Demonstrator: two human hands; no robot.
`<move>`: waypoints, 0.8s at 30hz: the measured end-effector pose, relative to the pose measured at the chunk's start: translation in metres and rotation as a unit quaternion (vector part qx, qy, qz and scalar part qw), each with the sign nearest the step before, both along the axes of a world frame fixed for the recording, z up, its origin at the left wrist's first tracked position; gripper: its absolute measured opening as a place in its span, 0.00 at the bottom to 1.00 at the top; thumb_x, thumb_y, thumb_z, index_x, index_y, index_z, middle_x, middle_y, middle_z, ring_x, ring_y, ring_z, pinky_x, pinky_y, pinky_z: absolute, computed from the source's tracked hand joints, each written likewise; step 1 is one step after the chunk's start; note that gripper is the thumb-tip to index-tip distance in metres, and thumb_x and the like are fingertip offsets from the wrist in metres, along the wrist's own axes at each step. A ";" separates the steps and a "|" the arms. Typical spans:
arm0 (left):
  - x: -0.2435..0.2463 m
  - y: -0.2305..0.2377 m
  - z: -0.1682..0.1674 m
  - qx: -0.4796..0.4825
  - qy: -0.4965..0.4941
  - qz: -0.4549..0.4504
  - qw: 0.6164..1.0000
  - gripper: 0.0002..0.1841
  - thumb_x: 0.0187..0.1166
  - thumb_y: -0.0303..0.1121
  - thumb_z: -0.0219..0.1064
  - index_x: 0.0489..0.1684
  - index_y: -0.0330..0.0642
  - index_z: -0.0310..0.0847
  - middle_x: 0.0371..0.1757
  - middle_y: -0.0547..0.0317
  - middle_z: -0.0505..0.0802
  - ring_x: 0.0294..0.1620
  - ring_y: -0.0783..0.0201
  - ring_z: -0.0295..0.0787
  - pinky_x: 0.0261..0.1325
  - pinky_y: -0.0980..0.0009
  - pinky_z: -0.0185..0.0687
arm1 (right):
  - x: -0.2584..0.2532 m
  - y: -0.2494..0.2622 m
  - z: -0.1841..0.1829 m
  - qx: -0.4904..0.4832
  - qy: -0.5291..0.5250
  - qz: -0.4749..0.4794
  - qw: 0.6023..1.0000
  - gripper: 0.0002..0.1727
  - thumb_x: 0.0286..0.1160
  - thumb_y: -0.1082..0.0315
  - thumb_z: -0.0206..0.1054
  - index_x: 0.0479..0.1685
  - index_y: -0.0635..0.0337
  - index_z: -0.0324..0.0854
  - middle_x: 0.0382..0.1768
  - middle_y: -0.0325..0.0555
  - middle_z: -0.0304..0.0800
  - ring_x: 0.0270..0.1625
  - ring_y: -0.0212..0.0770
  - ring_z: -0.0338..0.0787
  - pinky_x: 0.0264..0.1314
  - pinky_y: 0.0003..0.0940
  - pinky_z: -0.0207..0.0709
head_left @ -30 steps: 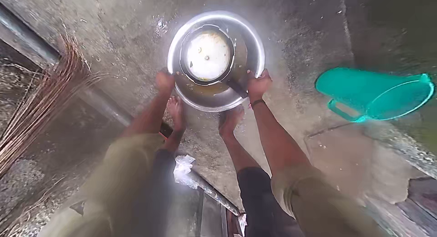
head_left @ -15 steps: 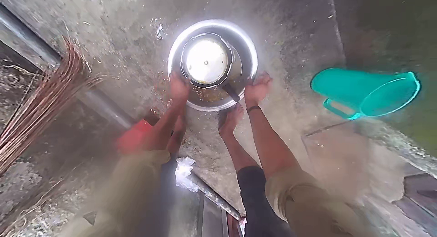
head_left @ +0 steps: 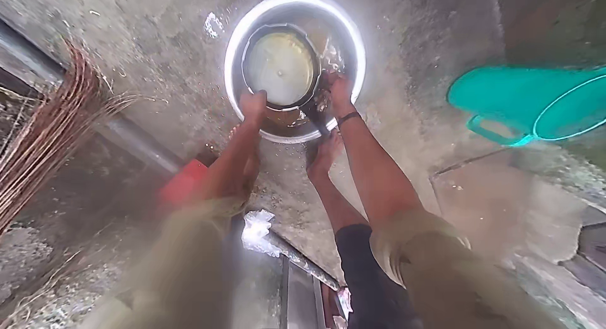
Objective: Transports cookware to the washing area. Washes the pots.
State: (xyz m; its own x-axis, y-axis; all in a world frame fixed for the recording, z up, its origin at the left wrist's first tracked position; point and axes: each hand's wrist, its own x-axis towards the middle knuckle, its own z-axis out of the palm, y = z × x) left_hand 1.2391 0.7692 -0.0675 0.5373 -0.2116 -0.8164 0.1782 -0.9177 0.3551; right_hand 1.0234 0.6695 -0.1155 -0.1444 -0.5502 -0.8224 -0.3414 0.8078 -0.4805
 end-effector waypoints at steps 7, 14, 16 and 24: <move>0.061 0.024 0.108 0.083 -0.075 -0.287 0.951 0.30 0.71 0.37 0.73 0.74 0.38 0.73 0.49 0.37 0.92 0.54 0.36 0.90 0.57 0.31 0.80 | 0.007 0.008 -0.008 -0.030 0.022 -0.014 0.999 0.21 0.93 0.58 0.51 0.65 0.62 0.83 0.62 0.51 0.91 0.65 0.42 0.90 0.71 0.43 0.82; 0.094 0.058 0.113 0.085 -0.059 -0.257 0.961 0.38 0.71 0.35 0.71 0.87 0.46 0.63 0.51 0.39 0.92 0.50 0.42 0.92 0.52 0.35 0.84 | 0.050 -0.006 -0.022 0.009 0.091 -0.015 0.996 0.24 0.88 0.56 0.53 0.67 0.66 0.82 0.65 0.61 0.86 0.70 0.54 0.84 0.71 0.57 0.76; 0.090 0.056 0.111 0.095 -0.053 -0.255 0.961 0.37 0.72 0.38 0.70 0.84 0.45 0.63 0.48 0.40 0.92 0.46 0.42 0.93 0.49 0.36 0.85 | 0.055 -0.006 -0.007 0.106 -0.098 -0.099 0.985 0.26 0.92 0.52 0.46 0.78 0.57 0.70 0.68 0.50 0.81 0.69 0.44 0.82 0.68 0.51 0.80; 0.075 0.033 0.119 0.102 -0.052 -0.270 0.956 0.37 0.73 0.40 0.71 0.83 0.40 0.61 0.46 0.38 0.92 0.47 0.39 0.92 0.50 0.34 0.84 | 0.123 0.079 0.125 0.042 -0.382 0.182 0.905 0.20 0.93 0.66 0.50 0.73 0.63 0.79 0.67 0.49 0.90 0.65 0.43 0.91 0.68 0.43 0.86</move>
State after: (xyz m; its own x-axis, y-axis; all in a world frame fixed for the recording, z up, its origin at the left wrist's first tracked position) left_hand 1.3136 0.8027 0.0514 0.4755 -0.3241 -0.8179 -0.3684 -0.9176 0.1494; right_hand 1.1463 0.7488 0.0093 0.6615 -0.3783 -0.6476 -0.1864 0.7535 -0.6305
